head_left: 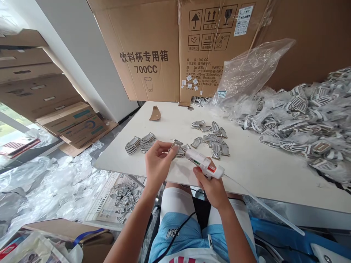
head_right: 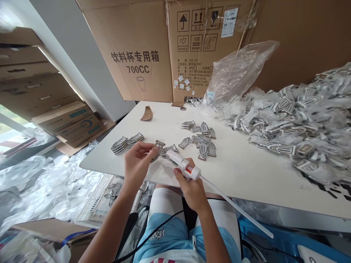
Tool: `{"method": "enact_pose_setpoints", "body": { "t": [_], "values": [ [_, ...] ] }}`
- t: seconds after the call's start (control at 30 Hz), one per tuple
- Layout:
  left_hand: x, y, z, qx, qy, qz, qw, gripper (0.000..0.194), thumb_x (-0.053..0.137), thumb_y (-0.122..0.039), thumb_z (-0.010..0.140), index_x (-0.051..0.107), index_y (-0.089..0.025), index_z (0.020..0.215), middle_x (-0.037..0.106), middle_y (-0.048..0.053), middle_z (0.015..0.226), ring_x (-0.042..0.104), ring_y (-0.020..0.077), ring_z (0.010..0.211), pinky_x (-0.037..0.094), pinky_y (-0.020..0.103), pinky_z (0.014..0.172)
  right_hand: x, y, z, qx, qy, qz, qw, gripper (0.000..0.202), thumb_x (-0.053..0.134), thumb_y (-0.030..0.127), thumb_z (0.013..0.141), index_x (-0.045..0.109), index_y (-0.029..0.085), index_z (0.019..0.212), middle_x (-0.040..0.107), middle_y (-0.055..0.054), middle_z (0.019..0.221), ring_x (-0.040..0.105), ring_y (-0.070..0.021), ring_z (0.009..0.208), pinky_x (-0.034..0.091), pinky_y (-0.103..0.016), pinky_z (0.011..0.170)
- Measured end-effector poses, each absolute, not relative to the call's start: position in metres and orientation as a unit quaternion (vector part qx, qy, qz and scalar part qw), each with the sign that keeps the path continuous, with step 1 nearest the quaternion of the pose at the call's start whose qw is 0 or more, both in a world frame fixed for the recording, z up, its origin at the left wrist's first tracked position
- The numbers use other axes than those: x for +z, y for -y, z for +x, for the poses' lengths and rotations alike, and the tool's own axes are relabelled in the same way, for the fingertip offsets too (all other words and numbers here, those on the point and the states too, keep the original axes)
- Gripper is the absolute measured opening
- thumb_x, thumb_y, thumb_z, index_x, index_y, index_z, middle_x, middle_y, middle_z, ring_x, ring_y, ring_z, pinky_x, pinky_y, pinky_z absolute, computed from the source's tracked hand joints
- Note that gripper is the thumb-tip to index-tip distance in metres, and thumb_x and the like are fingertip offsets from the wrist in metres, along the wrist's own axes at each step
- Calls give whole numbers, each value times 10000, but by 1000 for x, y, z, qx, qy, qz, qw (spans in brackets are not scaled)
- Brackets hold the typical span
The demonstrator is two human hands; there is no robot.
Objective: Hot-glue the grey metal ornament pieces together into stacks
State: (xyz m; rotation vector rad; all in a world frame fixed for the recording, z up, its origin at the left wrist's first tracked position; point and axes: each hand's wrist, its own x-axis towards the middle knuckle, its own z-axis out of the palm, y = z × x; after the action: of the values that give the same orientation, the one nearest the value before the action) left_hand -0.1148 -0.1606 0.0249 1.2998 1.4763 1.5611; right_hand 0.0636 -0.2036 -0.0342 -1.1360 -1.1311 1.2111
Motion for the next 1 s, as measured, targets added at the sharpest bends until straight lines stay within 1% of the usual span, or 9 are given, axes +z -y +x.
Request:
{"method": "enact_pose_setpoints", "body": {
  "t": [0.17, 0.37, 0.47, 0.53, 0.63, 0.7, 0.8, 0.9, 1.0],
  "values": [
    [28, 156, -122, 596, -540, 483, 347, 279, 836, -417, 842, 697, -198, 945, 760, 44, 898, 774, 209, 820, 602, 294, 690, -37, 198, 69, 600, 363, -395, 594, 411, 792, 530, 908, 650, 222, 1140, 545, 53, 742, 295, -48, 451, 212, -224, 435],
    [32, 147, -144, 551, -552, 514, 357, 246, 744, -403, 908, 656, -218, 1044, 723, 42, 1026, 740, 163, 771, 579, 280, 668, -36, 195, 68, 601, 336, -376, 620, 366, 808, 479, 908, 662, 224, 1125, 554, 56, 747, 323, -30, 443, 198, -206, 429],
    [37, 128, -153, 502, -567, 568, 321, 220, 709, -353, 911, 661, -229, 1087, 736, 53, 1098, 735, 163, 790, 580, 308, 743, -34, 195, 67, 598, 334, -376, 624, 362, 812, 480, 902, 660, 233, 1119, 546, 63, 737, 325, -34, 437, 201, -203, 423],
    [42, 109, -157, 416, -573, 643, 290, 215, 680, -301, 903, 695, -242, 1109, 762, 57, 1128, 746, 189, 868, 568, 330, 816, -32, 194, 66, 592, 327, -376, 634, 356, 812, 483, 905, 660, 235, 1110, 543, 65, 735, 321, -34, 430, 197, -201, 417],
    [48, 77, -159, 272, -606, 715, 217, 199, 648, -262, 871, 764, -266, 1034, 801, 35, 1081, 736, 228, 997, 541, 336, 877, -30, 193, 66, 594, 313, -369, 642, 345, 807, 483, 914, 657, 237, 1104, 541, 66, 739, 321, -30, 423, 200, -199, 410],
    [47, 58, -158, 231, -616, 724, 209, 182, 679, -244, 819, 792, -261, 960, 813, 41, 1036, 736, 252, 1015, 541, 331, 855, -29, 192, 67, 599, 304, -365, 645, 338, 803, 480, 917, 653, 242, 1103, 535, 70, 735, 319, -28, 420, 210, -198, 407],
    [40, 40, -156, 183, -621, 732, 214, 165, 744, -202, 709, 805, -237, 859, 823, 51, 937, 747, 266, 946, 544, 316, 784, -28, 191, 68, 597, 293, -365, 652, 340, 803, 484, 913, 644, 244, 1093, 538, 72, 738, 316, -27, 417, 211, -194, 399],
    [37, 31, -153, 135, -621, 742, 214, 135, 759, -179, 649, 794, -227, 771, 820, 43, 851, 744, 254, 842, 539, 302, 722, -28, 190, 67, 590, 283, -369, 660, 352, 807, 487, 904, 635, 244, 1092, 540, 72, 749, 319, -24, 415, 207, -189, 392],
    [42, 26, -146, 101, -615, 757, 198, 121, 746, -155, 631, 783, -227, 720, 816, 44, 831, 747, 265, 844, 549, 315, 753, -28, 188, 66, 579, 265, -372, 676, 358, 815, 481, 892, 631, 243, 1084, 550, 68, 767, 321, -21, 408, 209, -187, 385]
  ]
}}
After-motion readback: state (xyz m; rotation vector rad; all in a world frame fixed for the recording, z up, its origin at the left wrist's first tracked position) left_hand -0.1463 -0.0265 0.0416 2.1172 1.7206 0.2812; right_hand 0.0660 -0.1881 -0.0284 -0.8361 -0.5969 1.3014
